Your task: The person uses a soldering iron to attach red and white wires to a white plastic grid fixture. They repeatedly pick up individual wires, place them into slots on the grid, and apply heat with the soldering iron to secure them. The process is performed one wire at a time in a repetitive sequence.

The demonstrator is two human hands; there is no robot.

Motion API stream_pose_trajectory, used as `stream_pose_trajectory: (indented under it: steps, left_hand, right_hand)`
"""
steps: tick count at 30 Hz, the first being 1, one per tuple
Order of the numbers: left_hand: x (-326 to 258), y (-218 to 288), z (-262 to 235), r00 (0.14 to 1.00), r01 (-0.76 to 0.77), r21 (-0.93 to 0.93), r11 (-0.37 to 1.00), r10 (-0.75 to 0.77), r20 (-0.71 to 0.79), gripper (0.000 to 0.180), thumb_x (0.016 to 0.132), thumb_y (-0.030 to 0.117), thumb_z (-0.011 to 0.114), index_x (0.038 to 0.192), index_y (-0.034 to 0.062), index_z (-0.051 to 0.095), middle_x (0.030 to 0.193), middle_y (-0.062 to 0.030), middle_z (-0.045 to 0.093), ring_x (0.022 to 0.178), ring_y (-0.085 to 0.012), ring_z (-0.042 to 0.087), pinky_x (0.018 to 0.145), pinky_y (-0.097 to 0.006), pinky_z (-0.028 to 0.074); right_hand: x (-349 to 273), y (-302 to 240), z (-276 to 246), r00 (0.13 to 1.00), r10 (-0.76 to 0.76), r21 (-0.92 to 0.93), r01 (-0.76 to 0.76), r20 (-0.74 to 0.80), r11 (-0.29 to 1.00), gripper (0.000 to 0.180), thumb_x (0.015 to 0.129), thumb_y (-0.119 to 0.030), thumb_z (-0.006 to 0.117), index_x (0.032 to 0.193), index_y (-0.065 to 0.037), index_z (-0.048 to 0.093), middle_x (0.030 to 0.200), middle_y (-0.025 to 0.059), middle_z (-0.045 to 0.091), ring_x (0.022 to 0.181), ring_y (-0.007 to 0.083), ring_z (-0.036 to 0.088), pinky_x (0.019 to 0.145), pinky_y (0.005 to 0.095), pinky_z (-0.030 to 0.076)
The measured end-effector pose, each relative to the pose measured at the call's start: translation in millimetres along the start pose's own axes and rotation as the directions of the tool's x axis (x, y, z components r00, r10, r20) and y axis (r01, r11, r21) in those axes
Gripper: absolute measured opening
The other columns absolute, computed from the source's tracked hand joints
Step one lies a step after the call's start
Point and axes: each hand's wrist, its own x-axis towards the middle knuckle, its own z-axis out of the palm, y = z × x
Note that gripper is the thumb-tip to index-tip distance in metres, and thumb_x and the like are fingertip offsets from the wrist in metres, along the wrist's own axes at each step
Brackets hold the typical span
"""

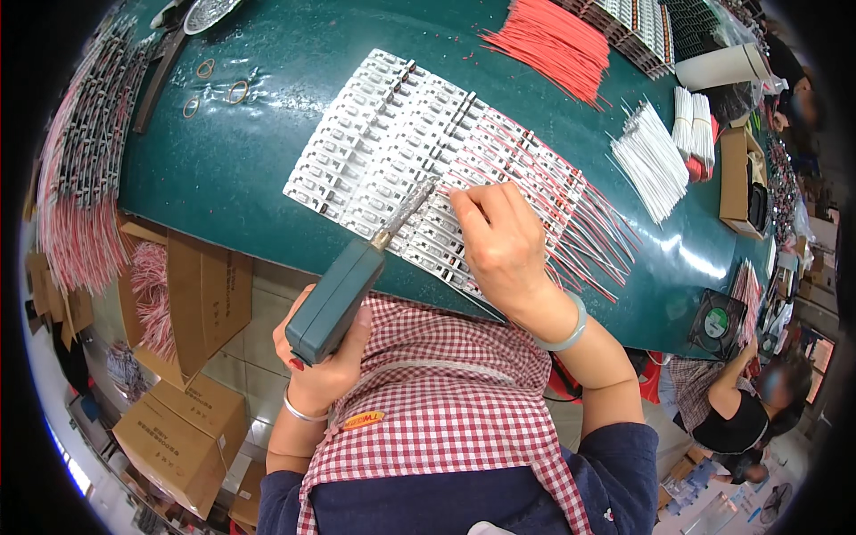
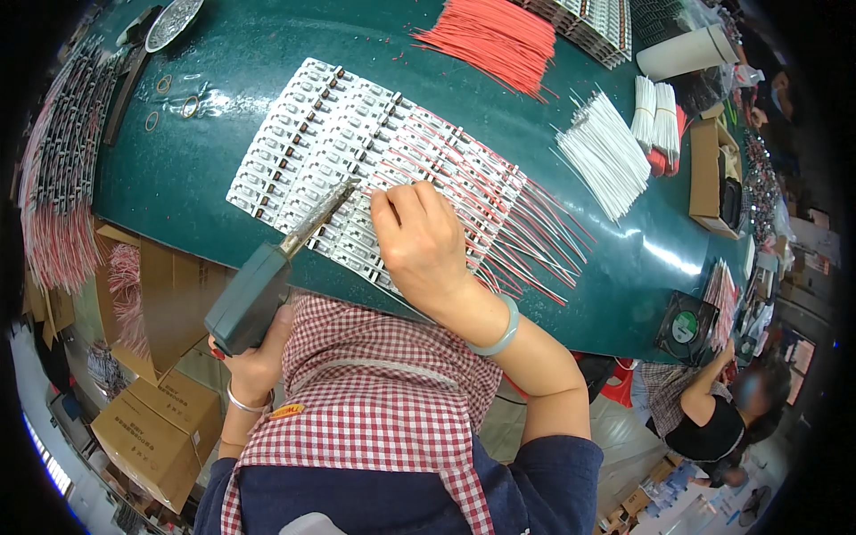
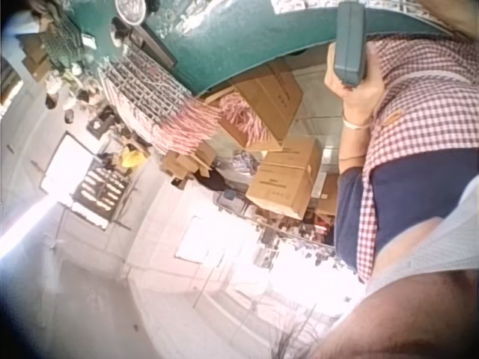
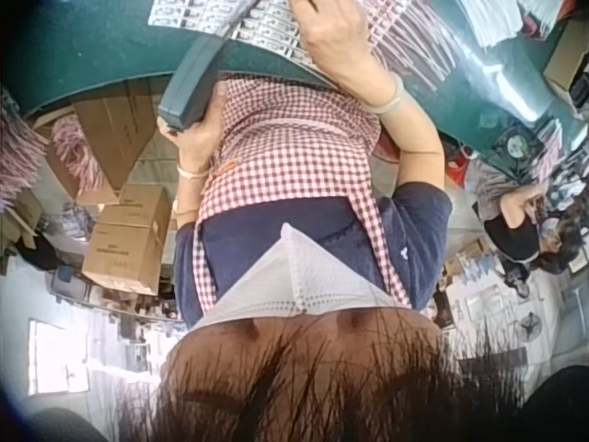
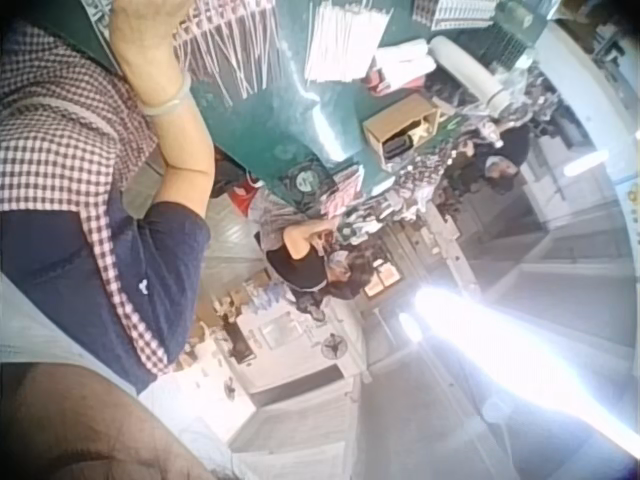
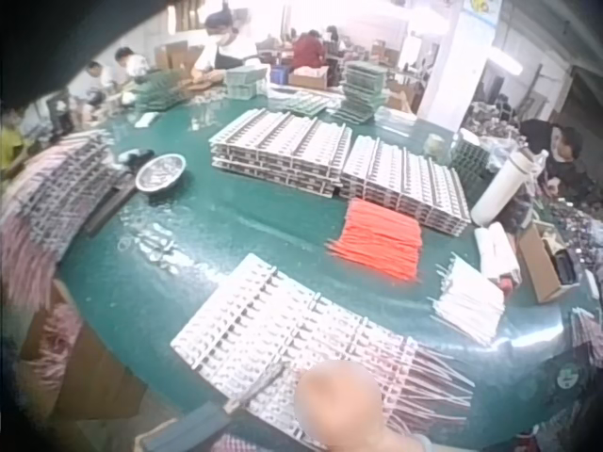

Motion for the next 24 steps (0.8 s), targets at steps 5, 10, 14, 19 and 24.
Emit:
stream_pose_trajectory:
  steps: [5,10,14,19,24]
  left_hand:
    - [-1.2,-0.6,0.3,1.0,-0.027,0.019,0.999,0.028,-0.011,0.02,0.077,-0.004,0.077,0.097,-0.0067,0.073,0.091,-0.0144,0.073,0.074,-0.0224,0.071,0.067,-0.029,0.055]
    - [-3.5,0.4,-1.2,0.999,-0.023,0.014,1.0,0.024,-0.031,0.023,0.077,-0.004,0.077,0.099,-0.0071,0.072,0.093,-0.015,0.073,0.077,-0.0231,0.072,0.069,-0.03,0.056]
    - [-6.4,-1.3,-3.8,0.999,-0.03,0.035,0.999,0.031,-0.022,0.024,0.076,-0.004,0.077,0.1,-0.0073,0.072,0.094,-0.0157,0.073,0.077,-0.0231,0.072,0.069,-0.03,0.056]
    - [-7.3,-3.0,-6.1,0.999,-0.047,0.047,0.998,0.046,0.013,0.024,0.077,-0.004,0.078,0.1,-0.0075,0.072,0.094,-0.0161,0.073,0.077,-0.0233,0.072,0.069,-0.029,0.056]
    - [-9.1,-5.5,-4.6,1.0,-0.028,0.011,1.0,0.028,0.014,0.023,0.077,-0.004,0.078,0.099,-0.0068,0.071,0.095,-0.0154,0.072,0.076,-0.0221,0.071,0.066,-0.029,0.055]
  right_hand:
    - [0.2,0.4,1.0,1.0,-0.008,0.0,0.008,-0.005,1.0,0.025,0.074,-0.002,0.068,0.099,0.005,0.069,0.089,0.0097,0.06,0.08,0.0244,0.058,0.065,0.0344,0.05]
    - [2.0,-1.3,-2.3,1.0,-0.008,-0.003,0.008,-0.016,1.0,0.025,0.075,-0.002,0.068,0.099,0.004,0.069,0.089,0.0092,0.06,0.081,0.0242,0.058,0.064,0.0343,0.05]
    - [-1.2,-7.9,-6.6,1.0,0.004,0.008,-0.004,-0.017,1.0,0.025,0.075,-0.002,0.068,0.099,0.003,0.069,0.089,0.0087,0.06,0.08,0.0242,0.058,0.064,0.0342,0.05]
    - [-4.4,-7.5,-0.1,0.999,0.015,0.018,-0.014,-0.03,1.0,0.025,0.074,-0.003,0.068,0.098,0.003,0.069,0.089,0.0085,0.059,0.08,0.0241,0.057,0.063,0.0337,0.05]
    - [-3.7,-8.2,0.1,0.999,0.037,0.014,-0.037,-0.036,0.999,0.026,0.074,0.004,0.071,0.1,0.0,0.072,0.086,0.0079,0.061,0.075,0.0233,0.059,0.061,0.0345,0.05]
